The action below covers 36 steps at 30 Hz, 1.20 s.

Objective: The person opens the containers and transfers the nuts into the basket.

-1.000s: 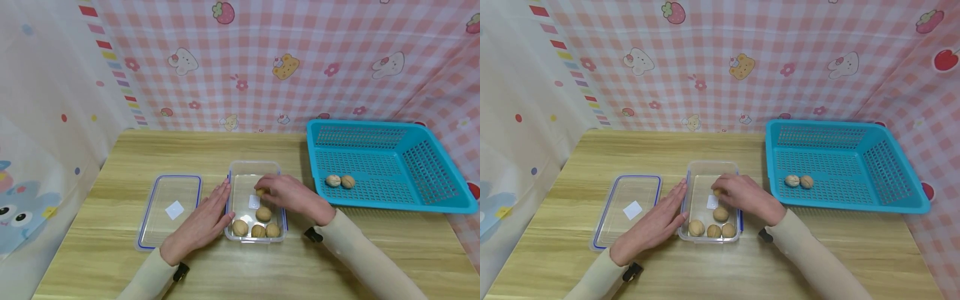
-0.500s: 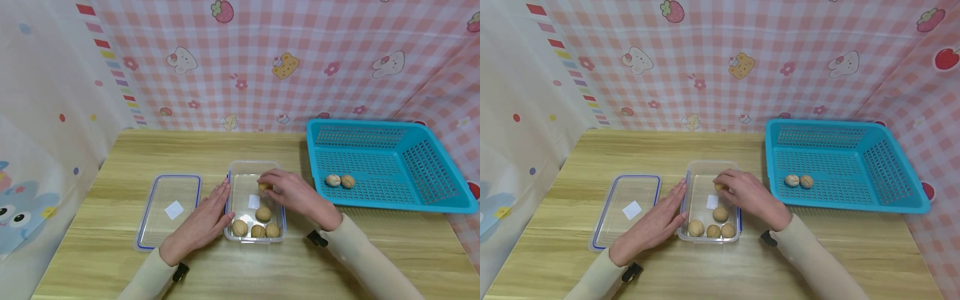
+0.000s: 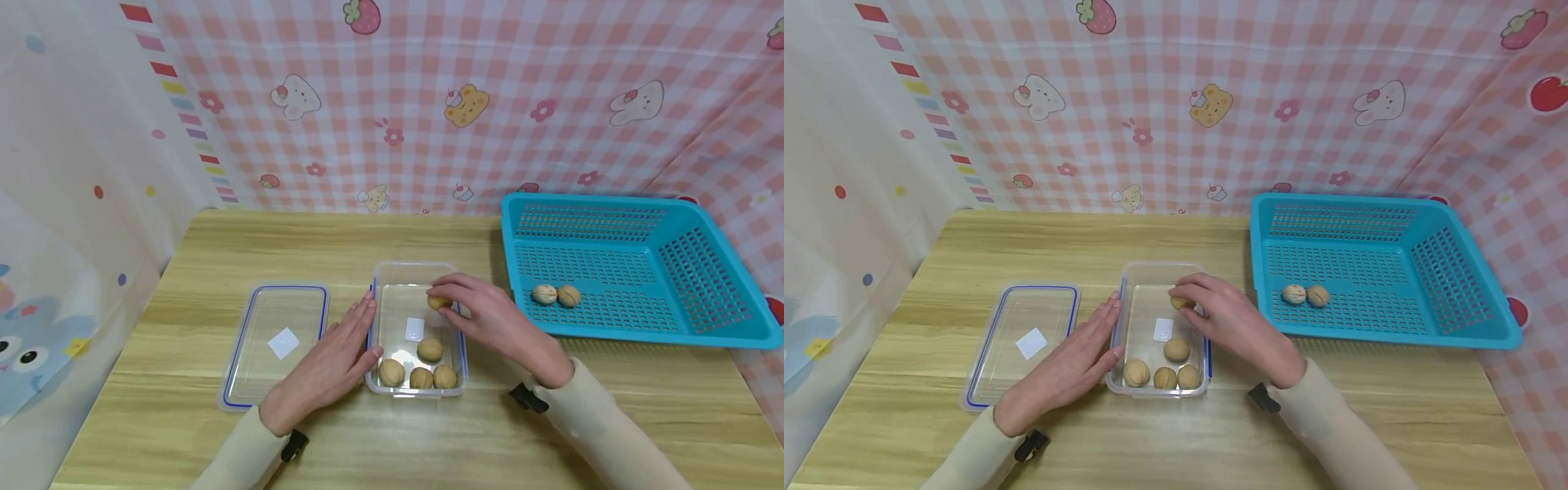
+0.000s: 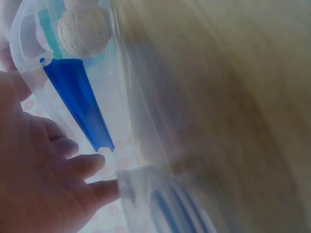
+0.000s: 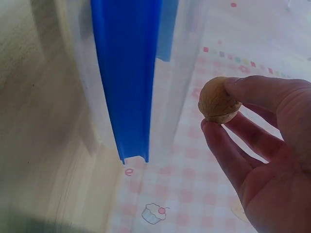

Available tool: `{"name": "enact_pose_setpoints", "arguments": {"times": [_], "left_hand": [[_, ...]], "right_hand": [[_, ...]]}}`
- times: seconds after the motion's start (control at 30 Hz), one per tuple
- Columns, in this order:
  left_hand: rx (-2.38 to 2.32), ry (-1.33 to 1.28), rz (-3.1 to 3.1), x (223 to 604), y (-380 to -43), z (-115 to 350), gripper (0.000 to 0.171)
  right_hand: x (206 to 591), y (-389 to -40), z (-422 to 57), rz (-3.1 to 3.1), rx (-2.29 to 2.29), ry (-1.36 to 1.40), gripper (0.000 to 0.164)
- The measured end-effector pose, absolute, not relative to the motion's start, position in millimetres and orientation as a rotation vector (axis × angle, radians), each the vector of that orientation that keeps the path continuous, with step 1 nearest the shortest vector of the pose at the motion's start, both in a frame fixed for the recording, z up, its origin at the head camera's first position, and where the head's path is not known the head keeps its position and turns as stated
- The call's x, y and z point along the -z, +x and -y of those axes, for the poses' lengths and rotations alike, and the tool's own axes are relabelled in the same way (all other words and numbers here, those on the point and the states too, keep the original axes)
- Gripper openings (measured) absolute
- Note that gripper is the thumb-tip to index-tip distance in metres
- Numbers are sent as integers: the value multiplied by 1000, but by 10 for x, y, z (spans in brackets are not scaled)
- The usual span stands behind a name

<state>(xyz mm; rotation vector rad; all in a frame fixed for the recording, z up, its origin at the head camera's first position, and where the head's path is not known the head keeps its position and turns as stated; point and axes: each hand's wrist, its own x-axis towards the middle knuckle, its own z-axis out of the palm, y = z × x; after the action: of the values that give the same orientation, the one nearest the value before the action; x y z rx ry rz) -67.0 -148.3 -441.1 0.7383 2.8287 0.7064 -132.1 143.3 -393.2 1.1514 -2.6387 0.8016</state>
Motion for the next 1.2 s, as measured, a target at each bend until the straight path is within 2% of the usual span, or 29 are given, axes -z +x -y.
{"name": "enact_pose_setpoints", "arguments": {"times": [0.4,1.2], "left_hand": [[-709,752,-2843,4421,-671,1485,74],[-708,757,-2851,4420,-675,1481,74]], "right_hand": [[3819,-1256,-1648,2448,-903,1132,32],[3629,-1169,-2351,2521,-956,839,42]]}}
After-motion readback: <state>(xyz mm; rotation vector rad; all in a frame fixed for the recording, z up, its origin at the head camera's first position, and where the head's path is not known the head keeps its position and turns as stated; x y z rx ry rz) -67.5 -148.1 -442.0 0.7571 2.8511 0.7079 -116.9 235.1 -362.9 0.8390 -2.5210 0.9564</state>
